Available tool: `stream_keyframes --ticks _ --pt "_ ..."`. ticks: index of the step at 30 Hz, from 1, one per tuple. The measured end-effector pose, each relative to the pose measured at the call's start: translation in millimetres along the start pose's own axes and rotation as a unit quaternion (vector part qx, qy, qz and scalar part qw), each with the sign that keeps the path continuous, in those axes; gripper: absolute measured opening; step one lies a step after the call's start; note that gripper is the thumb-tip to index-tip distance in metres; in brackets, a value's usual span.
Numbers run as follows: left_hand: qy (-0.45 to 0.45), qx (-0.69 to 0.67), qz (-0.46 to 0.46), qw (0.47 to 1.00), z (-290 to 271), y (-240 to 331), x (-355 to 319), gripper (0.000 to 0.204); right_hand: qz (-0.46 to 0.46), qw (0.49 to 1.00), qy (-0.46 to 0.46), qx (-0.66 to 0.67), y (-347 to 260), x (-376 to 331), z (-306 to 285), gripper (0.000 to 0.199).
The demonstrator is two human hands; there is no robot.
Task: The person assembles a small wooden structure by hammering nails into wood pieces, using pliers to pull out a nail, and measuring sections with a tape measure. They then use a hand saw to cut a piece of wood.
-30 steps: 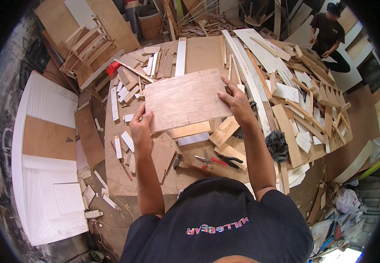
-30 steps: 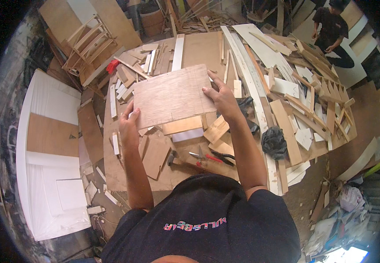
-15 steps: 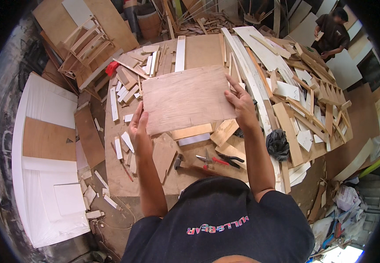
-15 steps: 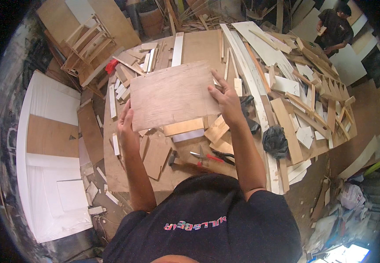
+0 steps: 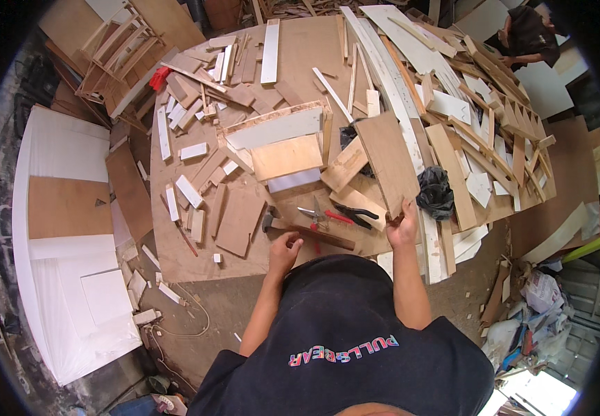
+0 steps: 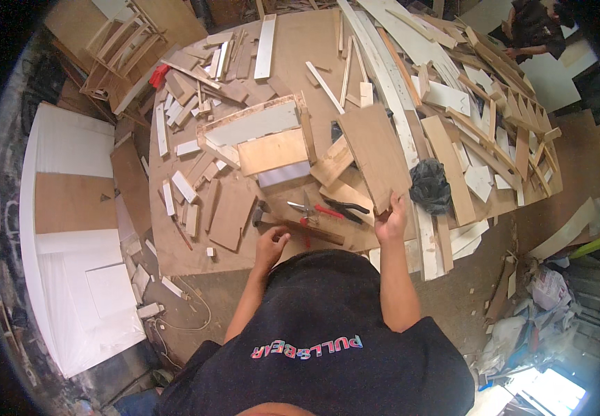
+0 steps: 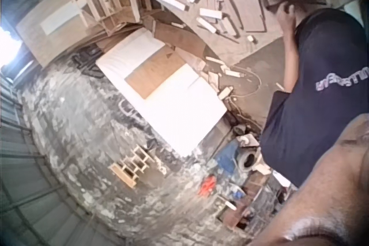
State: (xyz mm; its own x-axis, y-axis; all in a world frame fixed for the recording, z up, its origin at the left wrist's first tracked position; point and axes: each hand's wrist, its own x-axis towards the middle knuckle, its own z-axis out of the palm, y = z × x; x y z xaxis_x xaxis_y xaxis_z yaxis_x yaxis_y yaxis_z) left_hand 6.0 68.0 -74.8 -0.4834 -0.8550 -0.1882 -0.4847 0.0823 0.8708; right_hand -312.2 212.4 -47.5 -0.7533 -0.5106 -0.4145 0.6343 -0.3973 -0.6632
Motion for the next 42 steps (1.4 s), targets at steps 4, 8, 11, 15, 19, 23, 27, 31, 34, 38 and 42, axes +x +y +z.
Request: stream_keyframes --ticks 4,8,11,15,19,23,27,31,34,38,42 --pt "-0.092 -0.040 -0.109 0.989 6.9 -11.9 -7.4 0.032 -0.020 0.999 0.047 -0.017 7.1 -5.7 -29.6 0.053" --pt "-0.053 -0.024 -0.067 0.996 19.2 -31.5 1.3 0.032 0.007 1.000 -0.018 0.004 18.0 4.0 -14.6 0.059" --pt "-0.036 -0.014 -0.065 0.997 26.6 -10.9 10.2 0.032 0.024 0.963 -0.058 -0.264 27.8 27.2 -15.8 0.058" --pt "-0.034 -0.009 -0.002 0.999 27.8 18.4 7.4 0.031 -0.144 0.537 -0.113 -0.823 60.2 70.4 -63.4 0.074" --pt "-0.051 -0.035 -0.002 0.998 41.1 11.5 -1.2 0.030 -0.090 0.429 -0.146 -0.887 25.8 20.3 -11.4 0.085" --pt "-0.073 -0.040 0.015 0.996 52.0 14.5 -3.8 0.028 -0.160 0.413 -0.181 -0.878 23.2 29.7 -41.1 0.084" --pt "-0.096 -0.070 -0.038 0.992 55.5 15.0 0.7 0.028 -0.169 0.454 -0.196 -0.853 -1.5 15.8 -22.3 0.078" --pt "-0.073 -0.086 -0.039 0.993 64.6 21.6 6.2 0.028 -0.074 0.611 -0.246 -0.749 -29.7 16.9 -22.0 0.061" --pt "-0.079 -0.165 -0.097 0.978 72.2 22.6 0.9 0.028 0.229 0.759 -0.252 -0.555 -53.6 9.8 -22.2 0.046" --pt "-0.096 -0.236 -0.140 0.957 73.6 33.7 -11.8 0.028 0.326 0.890 -0.208 -0.243 -53.2 -15.6 -40.9 0.042" --pt "-0.094 -0.264 -0.144 0.949 62.8 28.5 -16.9 0.028 0.296 0.895 -0.223 -0.251 -32.8 -30.2 -40.3 0.039"
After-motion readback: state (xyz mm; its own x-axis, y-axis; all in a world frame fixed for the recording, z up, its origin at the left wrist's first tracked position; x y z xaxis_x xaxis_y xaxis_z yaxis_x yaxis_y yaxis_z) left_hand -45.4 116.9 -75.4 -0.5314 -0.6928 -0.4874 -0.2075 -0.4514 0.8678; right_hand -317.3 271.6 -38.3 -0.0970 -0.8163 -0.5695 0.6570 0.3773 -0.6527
